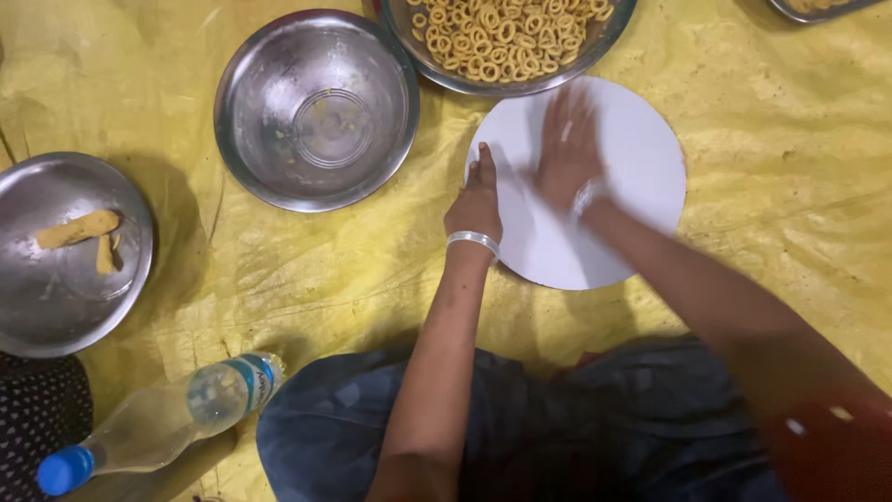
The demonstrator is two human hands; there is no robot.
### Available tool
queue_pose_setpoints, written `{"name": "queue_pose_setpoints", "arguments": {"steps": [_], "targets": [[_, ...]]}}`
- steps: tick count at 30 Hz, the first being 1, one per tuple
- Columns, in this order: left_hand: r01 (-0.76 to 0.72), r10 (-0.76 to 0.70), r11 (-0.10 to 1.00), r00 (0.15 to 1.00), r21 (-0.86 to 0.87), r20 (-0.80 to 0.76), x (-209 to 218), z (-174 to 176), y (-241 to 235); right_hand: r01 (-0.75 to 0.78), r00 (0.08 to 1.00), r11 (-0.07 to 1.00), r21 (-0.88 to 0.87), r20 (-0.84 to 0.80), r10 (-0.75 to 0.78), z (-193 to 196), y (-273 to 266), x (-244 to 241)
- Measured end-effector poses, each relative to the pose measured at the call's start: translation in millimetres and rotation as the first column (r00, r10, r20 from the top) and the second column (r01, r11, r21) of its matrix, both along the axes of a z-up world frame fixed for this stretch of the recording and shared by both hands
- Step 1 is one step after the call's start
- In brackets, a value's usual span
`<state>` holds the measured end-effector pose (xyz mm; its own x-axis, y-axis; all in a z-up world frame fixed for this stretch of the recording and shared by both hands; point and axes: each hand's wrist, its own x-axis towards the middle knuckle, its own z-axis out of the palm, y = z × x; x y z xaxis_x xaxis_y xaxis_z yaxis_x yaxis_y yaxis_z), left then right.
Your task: The person rolls small pieces of dough into thin strips on a white board, then joins the ends to form rings. The rings are placed into a metal bowl. The process is repeated continuously with new dough pieces.
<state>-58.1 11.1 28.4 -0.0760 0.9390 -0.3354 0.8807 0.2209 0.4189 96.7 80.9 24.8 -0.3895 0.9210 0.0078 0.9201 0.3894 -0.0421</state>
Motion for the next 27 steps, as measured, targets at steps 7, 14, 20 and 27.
{"name": "queue_pose_setpoints", "arguments": {"steps": [7, 14, 20, 27], "targets": [[0.026, -0.024, 0.997, 0.999, 0.068, -0.035, 1, -19, 2, -0.248, 0.962, 0.938, -0.244, -0.179, 0.208, 2, -101, 13], [0.053, -0.036, 0.968, 0.997, 0.246, -0.071, 1, -43, 6, 0.094, 0.983, 0.995, 0.015, -0.16, -0.091, 17, 43, -14], [0.0, -0.002, 0.999, 1.0, -0.041, -0.029, 1, -21, 3, -0.163, 0.987, 0.984, -0.065, -0.005, 0.163, 15, -48, -9], [-0.001, 0.001, 0.999, 1.0, 0.039, -0.018, 3, -8, 3, -0.189, 0.98, 0.979, -0.075, -0.08, 0.183, -6, -100, 2]]}}
